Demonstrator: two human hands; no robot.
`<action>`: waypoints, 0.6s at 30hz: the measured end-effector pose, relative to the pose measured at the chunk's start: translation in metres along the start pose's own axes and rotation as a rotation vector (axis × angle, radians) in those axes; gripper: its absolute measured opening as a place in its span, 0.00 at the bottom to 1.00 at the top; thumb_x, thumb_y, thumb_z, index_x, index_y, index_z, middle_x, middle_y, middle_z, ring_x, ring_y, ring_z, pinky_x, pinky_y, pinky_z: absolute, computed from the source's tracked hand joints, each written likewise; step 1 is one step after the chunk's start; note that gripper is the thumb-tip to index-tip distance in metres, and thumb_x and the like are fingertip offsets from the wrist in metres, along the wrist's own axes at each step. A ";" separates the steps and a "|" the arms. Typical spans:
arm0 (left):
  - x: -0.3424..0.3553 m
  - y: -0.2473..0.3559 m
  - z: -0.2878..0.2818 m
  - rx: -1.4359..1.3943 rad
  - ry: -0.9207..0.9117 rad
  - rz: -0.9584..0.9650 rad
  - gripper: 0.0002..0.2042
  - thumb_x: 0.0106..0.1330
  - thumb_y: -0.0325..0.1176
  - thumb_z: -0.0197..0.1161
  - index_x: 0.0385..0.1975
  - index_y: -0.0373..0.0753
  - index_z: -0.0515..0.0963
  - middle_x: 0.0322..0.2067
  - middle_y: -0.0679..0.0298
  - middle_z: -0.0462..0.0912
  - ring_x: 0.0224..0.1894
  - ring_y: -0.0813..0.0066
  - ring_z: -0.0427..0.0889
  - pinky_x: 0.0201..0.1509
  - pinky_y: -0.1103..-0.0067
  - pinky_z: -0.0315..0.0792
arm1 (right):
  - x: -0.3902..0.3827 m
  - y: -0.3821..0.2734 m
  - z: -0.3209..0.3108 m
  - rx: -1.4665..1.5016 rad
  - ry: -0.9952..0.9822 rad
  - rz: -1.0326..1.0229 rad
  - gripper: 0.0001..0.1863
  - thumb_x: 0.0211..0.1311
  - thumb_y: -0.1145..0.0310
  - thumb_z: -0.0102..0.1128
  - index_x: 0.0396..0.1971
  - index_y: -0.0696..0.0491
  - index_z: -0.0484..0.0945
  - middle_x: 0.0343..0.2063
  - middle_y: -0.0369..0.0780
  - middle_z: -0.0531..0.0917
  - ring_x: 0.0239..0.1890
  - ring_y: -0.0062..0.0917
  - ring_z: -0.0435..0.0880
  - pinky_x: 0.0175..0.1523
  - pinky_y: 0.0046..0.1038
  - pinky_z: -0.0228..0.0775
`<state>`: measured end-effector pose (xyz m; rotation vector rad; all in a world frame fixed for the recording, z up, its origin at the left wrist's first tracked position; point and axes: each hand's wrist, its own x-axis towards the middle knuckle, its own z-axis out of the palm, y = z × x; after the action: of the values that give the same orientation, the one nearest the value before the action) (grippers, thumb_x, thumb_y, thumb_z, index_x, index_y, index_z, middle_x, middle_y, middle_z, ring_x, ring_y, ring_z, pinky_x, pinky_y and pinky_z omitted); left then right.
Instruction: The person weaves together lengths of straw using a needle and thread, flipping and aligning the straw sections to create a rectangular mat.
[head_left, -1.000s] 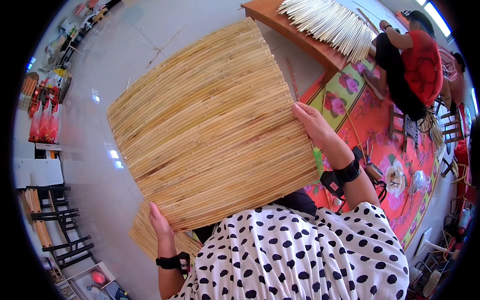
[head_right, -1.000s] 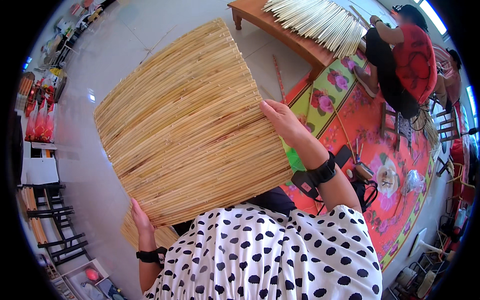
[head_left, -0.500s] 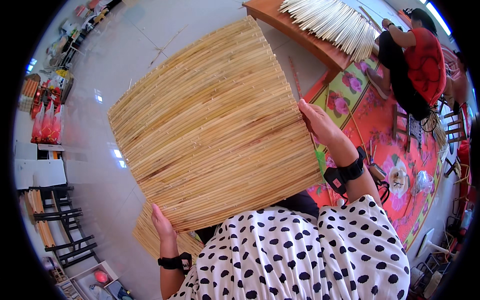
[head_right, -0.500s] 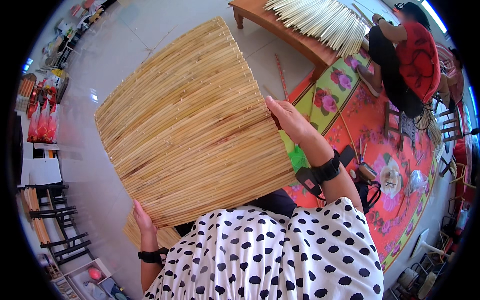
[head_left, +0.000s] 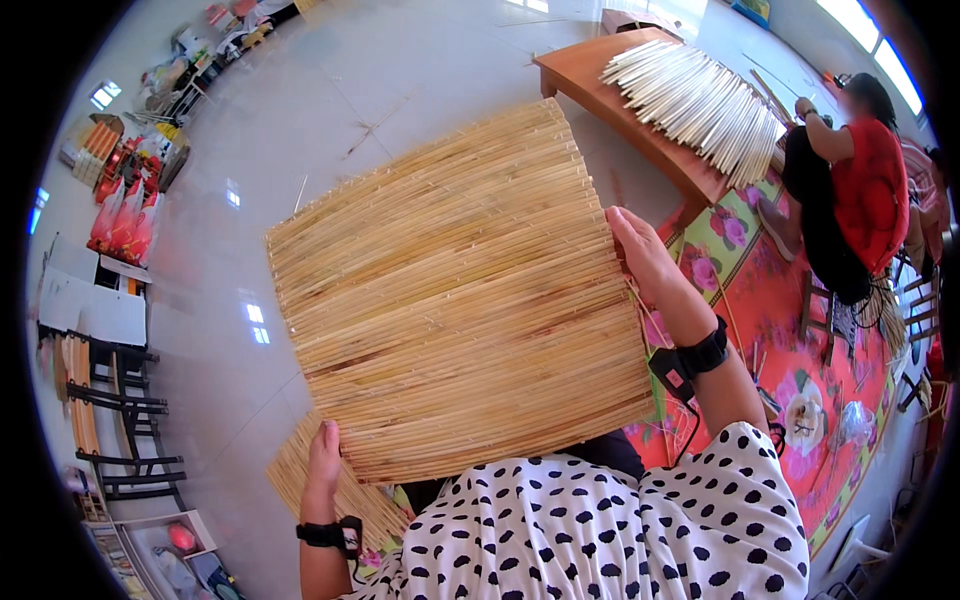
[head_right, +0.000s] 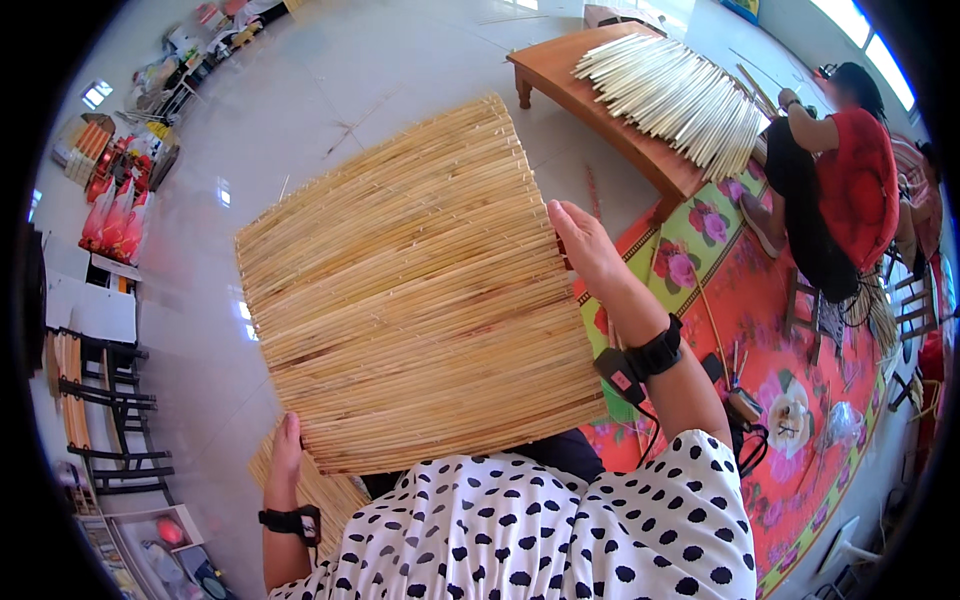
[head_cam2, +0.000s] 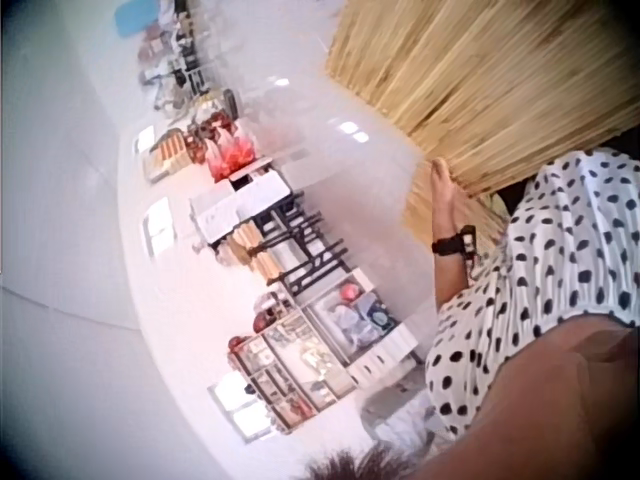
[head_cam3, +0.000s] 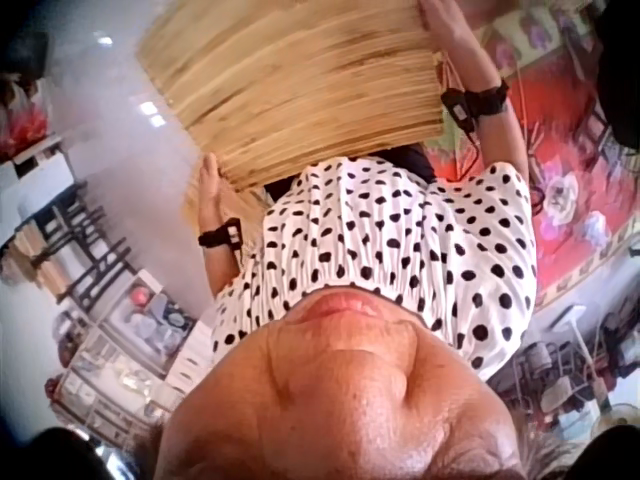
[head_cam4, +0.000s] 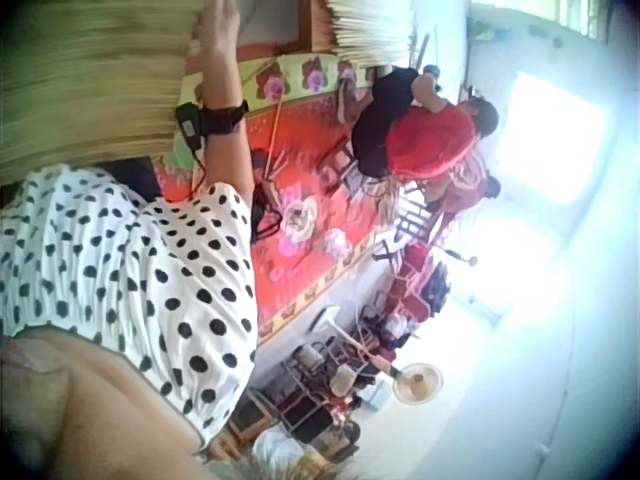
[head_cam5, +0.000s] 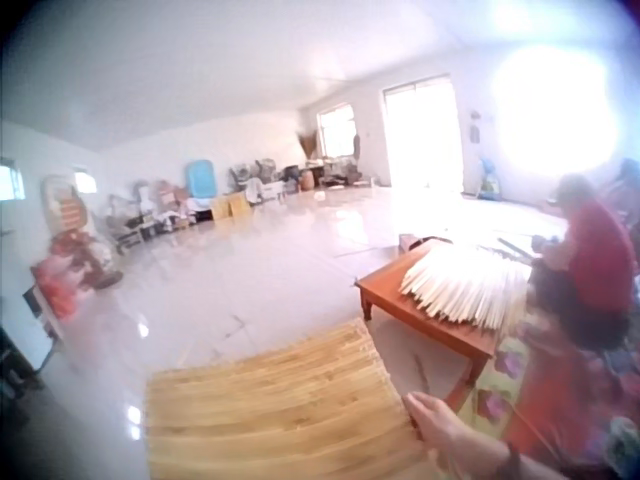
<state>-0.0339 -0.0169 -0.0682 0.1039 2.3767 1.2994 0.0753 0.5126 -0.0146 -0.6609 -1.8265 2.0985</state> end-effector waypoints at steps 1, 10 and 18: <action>-0.001 0.021 -0.007 0.051 -0.059 -0.035 0.21 0.69 0.43 0.46 0.52 0.31 0.67 0.46 0.60 0.74 0.47 0.73 0.72 0.50 0.78 0.67 | 0.008 -0.001 -0.001 0.001 -0.001 0.026 0.21 0.67 0.51 0.42 0.42 0.54 0.73 0.30 0.30 0.75 0.29 0.11 0.71 0.31 0.16 0.64; 0.061 0.067 -0.026 -0.354 0.070 -0.106 0.20 0.68 0.49 0.47 0.53 0.45 0.68 0.40 0.70 0.73 0.37 0.83 0.70 0.37 0.83 0.66 | 0.044 0.001 -0.010 0.070 -0.117 0.129 0.19 0.66 0.51 0.44 0.40 0.52 0.74 0.25 0.31 0.77 0.22 0.12 0.73 0.24 0.15 0.63; 0.114 0.108 -0.010 -0.781 -0.031 -0.025 0.26 0.68 0.52 0.45 0.47 0.32 0.71 0.42 0.58 0.77 0.42 0.74 0.77 0.42 0.75 0.73 | 0.054 -0.014 0.001 0.178 -0.131 0.139 0.22 0.68 0.55 0.42 0.47 0.58 0.71 0.38 0.39 0.81 0.37 0.22 0.81 0.37 0.25 0.74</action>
<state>-0.1561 0.0657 -0.0126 -0.1383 1.6798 2.0789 0.0274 0.5407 -0.0088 -0.6351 -1.6752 2.4135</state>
